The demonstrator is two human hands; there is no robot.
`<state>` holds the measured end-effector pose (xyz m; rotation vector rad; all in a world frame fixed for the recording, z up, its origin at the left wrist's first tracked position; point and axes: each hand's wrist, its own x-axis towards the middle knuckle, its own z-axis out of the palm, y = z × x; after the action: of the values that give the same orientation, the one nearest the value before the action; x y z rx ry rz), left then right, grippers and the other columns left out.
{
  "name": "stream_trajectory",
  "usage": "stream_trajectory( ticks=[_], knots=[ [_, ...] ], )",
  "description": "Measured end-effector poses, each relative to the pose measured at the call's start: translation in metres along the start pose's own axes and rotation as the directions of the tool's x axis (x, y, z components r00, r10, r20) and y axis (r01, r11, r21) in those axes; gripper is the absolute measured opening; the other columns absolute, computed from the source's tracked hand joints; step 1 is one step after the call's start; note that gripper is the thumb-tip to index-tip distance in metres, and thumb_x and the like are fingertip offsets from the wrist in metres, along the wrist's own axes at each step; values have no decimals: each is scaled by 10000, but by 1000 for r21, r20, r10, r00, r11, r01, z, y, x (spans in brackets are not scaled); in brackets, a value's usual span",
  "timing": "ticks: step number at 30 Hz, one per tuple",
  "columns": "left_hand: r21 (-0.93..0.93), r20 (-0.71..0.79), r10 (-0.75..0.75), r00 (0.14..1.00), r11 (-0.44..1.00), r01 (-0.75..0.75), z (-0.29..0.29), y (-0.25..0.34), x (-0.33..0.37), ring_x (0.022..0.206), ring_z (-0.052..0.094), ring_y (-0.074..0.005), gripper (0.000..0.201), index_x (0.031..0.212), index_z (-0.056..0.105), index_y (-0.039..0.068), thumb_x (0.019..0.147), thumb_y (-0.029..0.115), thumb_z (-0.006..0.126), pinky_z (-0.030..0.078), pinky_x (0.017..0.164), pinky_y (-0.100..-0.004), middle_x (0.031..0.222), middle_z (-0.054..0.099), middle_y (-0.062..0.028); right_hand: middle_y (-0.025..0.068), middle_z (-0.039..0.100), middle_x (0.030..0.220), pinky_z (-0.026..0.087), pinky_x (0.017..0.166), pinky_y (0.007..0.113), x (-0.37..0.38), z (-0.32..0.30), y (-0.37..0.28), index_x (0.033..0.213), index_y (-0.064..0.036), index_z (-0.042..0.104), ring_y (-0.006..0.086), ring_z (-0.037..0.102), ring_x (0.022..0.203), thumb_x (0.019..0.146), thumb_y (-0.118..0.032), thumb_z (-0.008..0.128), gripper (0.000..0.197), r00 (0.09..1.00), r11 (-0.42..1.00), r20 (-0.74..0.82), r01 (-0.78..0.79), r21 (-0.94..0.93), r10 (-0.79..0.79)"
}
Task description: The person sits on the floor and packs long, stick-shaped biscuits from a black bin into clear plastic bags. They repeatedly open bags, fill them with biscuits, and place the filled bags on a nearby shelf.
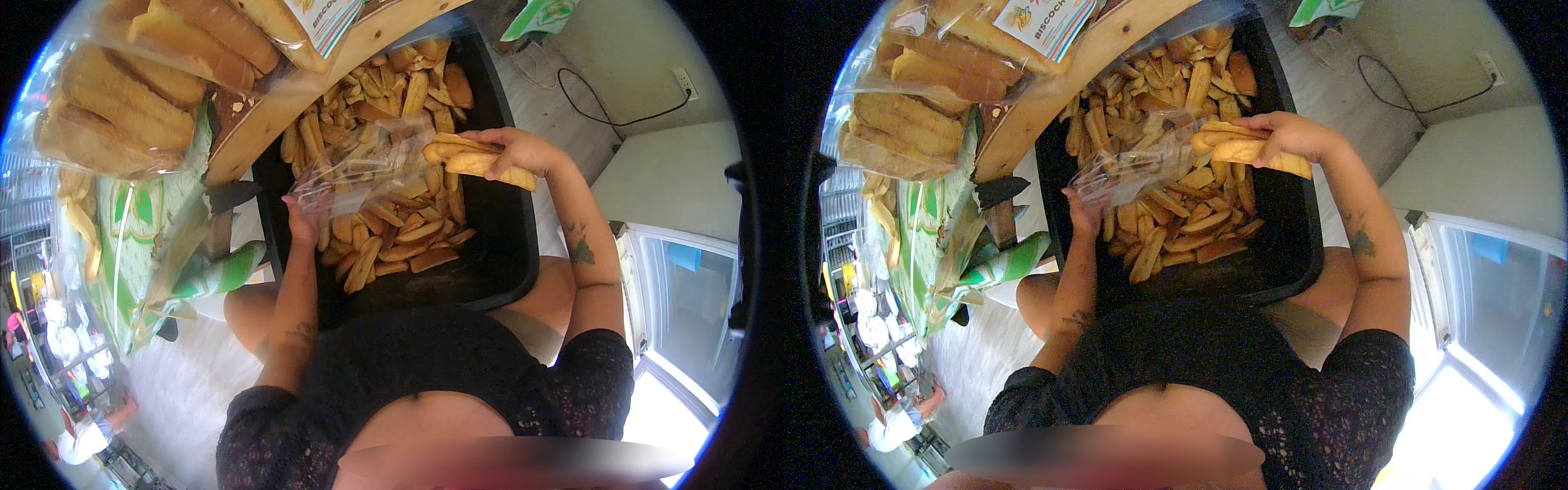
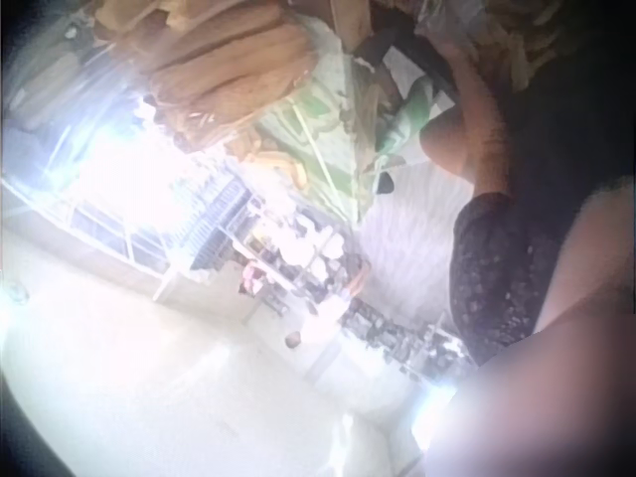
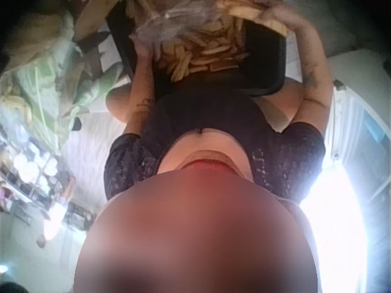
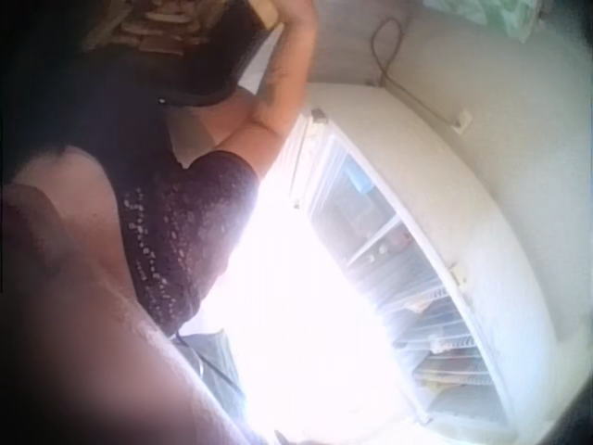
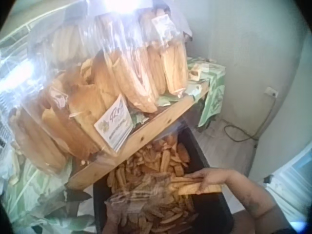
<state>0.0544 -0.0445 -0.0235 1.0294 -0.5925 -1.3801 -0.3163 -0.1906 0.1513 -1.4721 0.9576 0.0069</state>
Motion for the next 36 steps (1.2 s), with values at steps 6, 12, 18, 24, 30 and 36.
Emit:
stream_trajectory(
  ticks=[6,12,18,24,30,36],
  knots=[
    [5,-86,-48,995,999,48,3,-1,-2,1140,447,-305,859,1338,292,42,792,706,288,367,943,-439,1286,411,-139,70,553,1031,375,837,379,2,22,-14,1252,-160,483,282,483,975,496,-101,700,789,914,365,-61,98,-926,-402],
    [264,-54,-89,995,959,100,14,-14,0,1097,478,-235,818,1310,357,10,824,666,305,387,922,-360,1277,411,-130,74,548,1110,372,890,372,20,36,-15,1270,-116,445,260,491,1042,518,-119,736,806,866,618,112,432,-657,-487],
    [368,-119,125,985,927,-73,6,-16,4,1077,482,-219,639,1252,424,-15,904,514,340,376,932,-332,1203,475,-125,163,533,1141,428,894,339,20,-5,19,1263,37,375,265,556,994,695,-198,649,673,988,580,-88,145,802,-126],
    [516,-156,397,905,814,-268,4,-13,13,1112,461,-229,554,1253,411,-27,944,421,305,384,930,-356,1215,467,-142,164,525,1157,418,907,342,20,5,49,1276,31,358,259,543,1018,684,-214,648,703,984,596,-3,111,795,-179],
    [554,-158,419,894,787,-271,16,-4,9,1048,493,-221,491,1217,426,-37,956,360,303,427,883,-352,1178,496,-140,167,476,1199,409,908,321,25,18,49,1295,30,331,247,515,1043,649,-229,672,775,981,604,99,23,797,-168],
    [592,-63,410,910,750,-297,26,0,8,1138,450,-225,402,1259,403,-12,950,232,325,417,900,-349,1269,441,-152,133,483,1194,404,916,333,35,33,43,1305,-15,342,237,505,1063,575,-171,698,826,971,659,168,-15,752,-170]
  ],
)
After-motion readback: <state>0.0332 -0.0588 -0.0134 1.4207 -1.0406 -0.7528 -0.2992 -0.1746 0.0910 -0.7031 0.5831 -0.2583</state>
